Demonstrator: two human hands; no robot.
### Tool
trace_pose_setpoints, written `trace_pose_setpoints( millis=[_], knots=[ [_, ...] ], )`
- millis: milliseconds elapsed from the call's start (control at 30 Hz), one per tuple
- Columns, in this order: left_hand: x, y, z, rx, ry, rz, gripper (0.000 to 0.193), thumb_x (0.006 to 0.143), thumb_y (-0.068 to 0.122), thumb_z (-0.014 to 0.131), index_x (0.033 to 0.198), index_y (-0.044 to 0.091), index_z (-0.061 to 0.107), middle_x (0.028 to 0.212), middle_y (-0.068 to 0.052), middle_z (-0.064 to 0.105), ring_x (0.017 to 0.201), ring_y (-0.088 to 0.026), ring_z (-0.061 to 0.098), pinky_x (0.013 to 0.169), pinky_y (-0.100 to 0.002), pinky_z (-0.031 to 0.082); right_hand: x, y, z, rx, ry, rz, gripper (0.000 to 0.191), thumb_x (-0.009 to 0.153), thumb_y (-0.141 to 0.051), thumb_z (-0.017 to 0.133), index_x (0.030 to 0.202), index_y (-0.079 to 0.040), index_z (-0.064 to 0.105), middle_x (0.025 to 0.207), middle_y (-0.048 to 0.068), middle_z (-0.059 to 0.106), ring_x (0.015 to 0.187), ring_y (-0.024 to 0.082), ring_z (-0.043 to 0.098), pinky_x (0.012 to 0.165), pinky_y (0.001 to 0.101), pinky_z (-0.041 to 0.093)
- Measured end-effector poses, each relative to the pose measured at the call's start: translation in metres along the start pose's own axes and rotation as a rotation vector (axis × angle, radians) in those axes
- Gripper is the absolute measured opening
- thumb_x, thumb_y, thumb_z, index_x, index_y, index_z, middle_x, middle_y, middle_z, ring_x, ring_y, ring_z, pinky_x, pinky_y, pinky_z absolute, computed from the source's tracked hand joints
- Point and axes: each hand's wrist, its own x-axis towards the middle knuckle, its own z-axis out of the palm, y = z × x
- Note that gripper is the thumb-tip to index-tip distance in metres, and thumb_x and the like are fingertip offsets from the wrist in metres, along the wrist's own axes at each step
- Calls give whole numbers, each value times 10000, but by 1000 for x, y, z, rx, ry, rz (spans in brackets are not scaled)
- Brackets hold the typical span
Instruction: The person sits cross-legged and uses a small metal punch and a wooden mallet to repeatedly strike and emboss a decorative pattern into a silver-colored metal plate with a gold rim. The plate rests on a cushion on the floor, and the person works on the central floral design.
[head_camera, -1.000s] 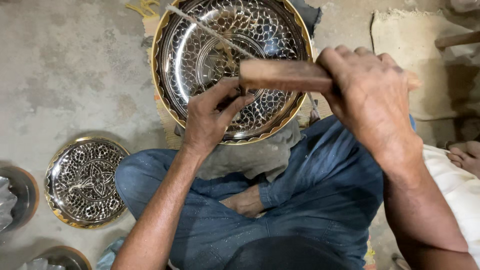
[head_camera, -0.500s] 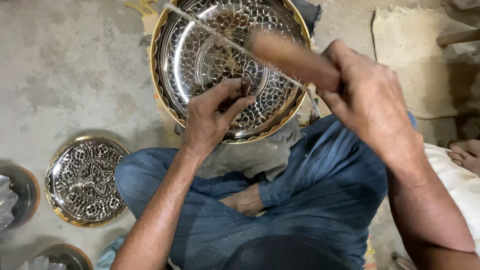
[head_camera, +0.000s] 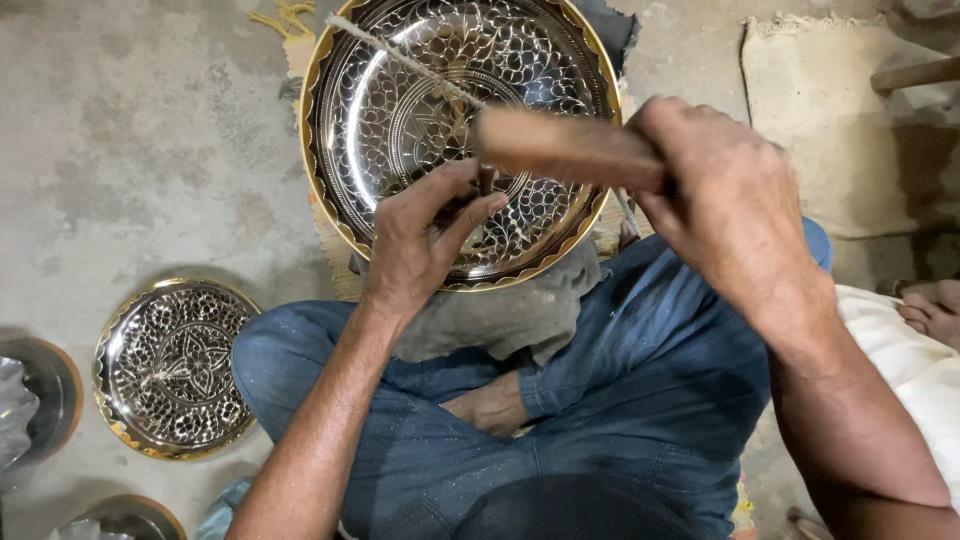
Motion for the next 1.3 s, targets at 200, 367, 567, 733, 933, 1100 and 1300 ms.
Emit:
trace_pose_setpoints(
  millis=[200, 367, 567, 733, 933, 1100, 1300],
  knots=[
    [-1, 3, -2, -24, -12, -67, 371, 948, 346, 739, 1246, 129, 697, 987, -23, 789, 865, -128, 776, 737, -299, 664, 1, -3, -7, -151, -25, -86, 319, 872, -58, 793, 1083, -58, 554, 890, 133, 662, 853, 340, 687, 791, 479, 554],
    [1, 4, -3, 12, 15, 35, 349, 977, 325, 737, 1257, 122, 695, 1102, -48, 777, 917, -142, 766, 760, -301, 658, 3, -6, -7, -10, -41, -2, 355, 830, -48, 779, 1082, -22, 529, 860, 174, 691, 824, 362, 714, 732, 492, 558],
    [-1, 7, -3, -57, 43, 58, 339, 1005, 317, 722, 1287, 130, 691, 1166, -52, 771, 971, -149, 770, 792, -296, 662, 1, -7, -8, 195, -30, 87, 403, 853, -35, 772, 1171, -1, 528, 895, 216, 686, 883, 394, 706, 739, 482, 565],
    [0, 5, -3, -19, 2, -46, 351, 961, 329, 750, 1245, 128, 708, 1024, -29, 782, 872, -132, 768, 721, -291, 652, 3, -6, -6, 43, 3, 3, 316, 889, -61, 777, 1108, -31, 550, 908, 184, 701, 890, 356, 718, 765, 496, 556],
    [-1, -1, 1, 41, 18, 81, 299, 994, 323, 739, 1228, 140, 706, 1132, -50, 778, 946, -144, 777, 773, -288, 672, 2, 1, -1, -33, 13, -91, 298, 867, -56, 775, 1096, -20, 587, 913, 169, 724, 827, 311, 725, 767, 478, 584],
    [-3, 0, 1, 9, 37, 58, 338, 979, 306, 732, 1263, 125, 701, 1176, -66, 771, 975, -161, 782, 783, -303, 675, -3, 2, 11, 644, 172, 475, 300, 959, -137, 738, 1167, -18, 557, 886, 179, 709, 731, 318, 687, 688, 448, 566],
    [-1, 5, -4, 4, 2, -14, 324, 975, 294, 746, 1238, 110, 699, 1095, -60, 783, 953, -164, 785, 790, -313, 667, -5, 6, 7, -138, -95, -32, 302, 876, -24, 789, 1109, -30, 598, 861, 167, 708, 829, 347, 718, 753, 470, 571]
  ],
)
